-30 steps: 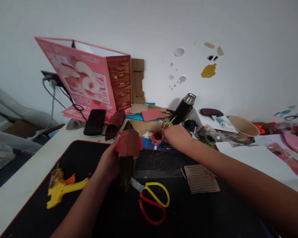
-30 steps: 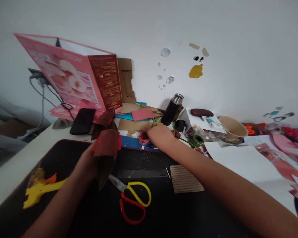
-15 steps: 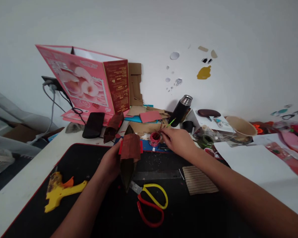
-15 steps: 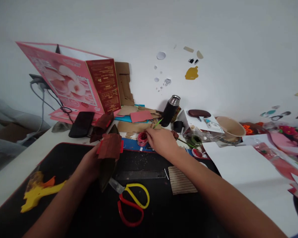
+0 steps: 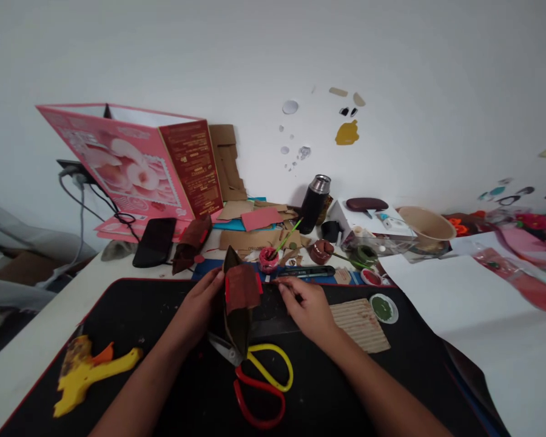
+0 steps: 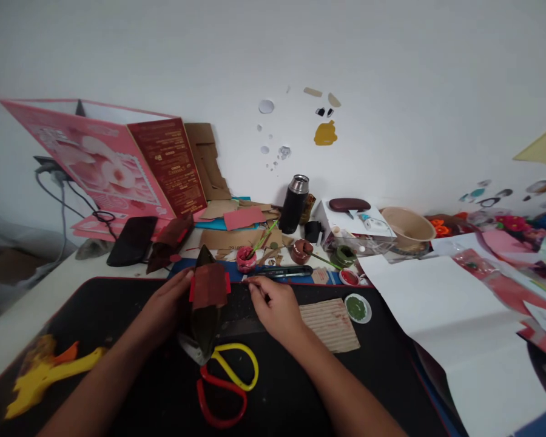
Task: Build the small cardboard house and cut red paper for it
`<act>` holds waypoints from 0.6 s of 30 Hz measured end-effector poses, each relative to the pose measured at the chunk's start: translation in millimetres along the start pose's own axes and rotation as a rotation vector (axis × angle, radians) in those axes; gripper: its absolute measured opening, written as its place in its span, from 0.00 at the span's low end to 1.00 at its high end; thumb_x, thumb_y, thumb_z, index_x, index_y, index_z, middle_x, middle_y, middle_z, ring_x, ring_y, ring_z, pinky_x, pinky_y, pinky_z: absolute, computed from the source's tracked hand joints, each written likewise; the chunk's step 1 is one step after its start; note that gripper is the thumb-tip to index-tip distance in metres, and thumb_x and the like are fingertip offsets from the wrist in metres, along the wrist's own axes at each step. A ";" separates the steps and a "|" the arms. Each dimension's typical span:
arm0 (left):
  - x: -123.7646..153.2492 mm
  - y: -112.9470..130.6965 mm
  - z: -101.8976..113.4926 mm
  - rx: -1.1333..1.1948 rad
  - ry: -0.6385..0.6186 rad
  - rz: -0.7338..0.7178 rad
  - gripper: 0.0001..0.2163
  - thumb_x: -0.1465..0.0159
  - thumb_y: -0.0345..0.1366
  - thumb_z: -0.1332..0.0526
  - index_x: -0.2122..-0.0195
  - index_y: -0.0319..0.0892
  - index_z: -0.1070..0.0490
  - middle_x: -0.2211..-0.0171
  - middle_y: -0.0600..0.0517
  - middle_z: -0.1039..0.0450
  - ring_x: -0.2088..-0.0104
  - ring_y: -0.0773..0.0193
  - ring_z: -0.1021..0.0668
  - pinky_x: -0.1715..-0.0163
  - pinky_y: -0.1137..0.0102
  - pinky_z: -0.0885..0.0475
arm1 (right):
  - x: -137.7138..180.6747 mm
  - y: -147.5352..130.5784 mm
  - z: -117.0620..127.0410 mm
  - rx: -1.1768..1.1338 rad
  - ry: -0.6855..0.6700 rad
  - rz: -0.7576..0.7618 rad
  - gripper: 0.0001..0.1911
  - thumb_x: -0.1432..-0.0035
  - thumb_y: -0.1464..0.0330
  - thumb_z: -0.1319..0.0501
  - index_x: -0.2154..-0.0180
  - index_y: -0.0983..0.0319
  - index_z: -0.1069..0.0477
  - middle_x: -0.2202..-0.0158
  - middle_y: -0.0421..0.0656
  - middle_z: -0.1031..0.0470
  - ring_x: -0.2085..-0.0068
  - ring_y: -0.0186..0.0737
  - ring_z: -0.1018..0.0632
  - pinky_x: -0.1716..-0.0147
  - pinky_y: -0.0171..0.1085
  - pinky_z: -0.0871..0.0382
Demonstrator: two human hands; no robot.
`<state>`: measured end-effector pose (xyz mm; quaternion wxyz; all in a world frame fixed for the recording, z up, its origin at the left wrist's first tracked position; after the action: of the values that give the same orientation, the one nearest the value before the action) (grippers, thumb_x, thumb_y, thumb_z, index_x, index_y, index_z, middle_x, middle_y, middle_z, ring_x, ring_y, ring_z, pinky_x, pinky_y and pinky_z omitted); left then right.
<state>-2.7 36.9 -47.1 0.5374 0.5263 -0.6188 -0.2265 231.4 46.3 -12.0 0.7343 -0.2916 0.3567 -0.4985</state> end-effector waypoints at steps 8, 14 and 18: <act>-6.3 -1.1 -13.4 -0.393 -0.159 -0.094 0.32 0.42 0.59 0.30 0.43 0.44 0.26 0.43 0.43 0.20 0.45 0.46 0.19 0.48 0.60 0.22 | 12.0 6.1 3.0 -0.070 0.030 0.042 0.15 0.30 0.66 0.43 0.53 0.60 0.19 0.72 0.40 0.19 0.74 0.35 0.23 0.71 0.32 0.33; -9.1 -0.9 -16.5 -0.327 -0.131 0.001 0.29 0.44 0.54 0.27 0.47 0.42 0.25 0.51 0.43 0.17 0.55 0.48 0.15 0.57 0.61 0.20 | 14.3 0.4 -3.1 -0.001 -0.080 0.073 0.15 0.31 0.68 0.42 0.47 0.60 0.21 0.68 0.42 0.18 0.69 0.38 0.20 0.65 0.34 0.31; -7.4 -0.5 -17.6 -0.259 -0.107 0.032 0.24 0.44 0.47 0.26 0.50 0.42 0.24 0.53 0.44 0.16 0.58 0.51 0.14 0.62 0.64 0.19 | 13.3 2.6 -0.7 -0.035 -0.071 0.057 0.14 0.30 0.69 0.42 0.50 0.59 0.20 0.64 0.43 0.16 0.66 0.38 0.19 0.63 0.34 0.30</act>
<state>12.4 48.4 -45.1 0.5704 0.4299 -0.6205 -0.3237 235.5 34.6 -17.5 0.7551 -0.3119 0.3473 -0.4603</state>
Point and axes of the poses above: each hand's wrist, its own x-axis away from the middle knuckle, its own z-axis out of the back of the hand, y = z × x, the point moved 6 cm from there along -x, towards the middle knuckle
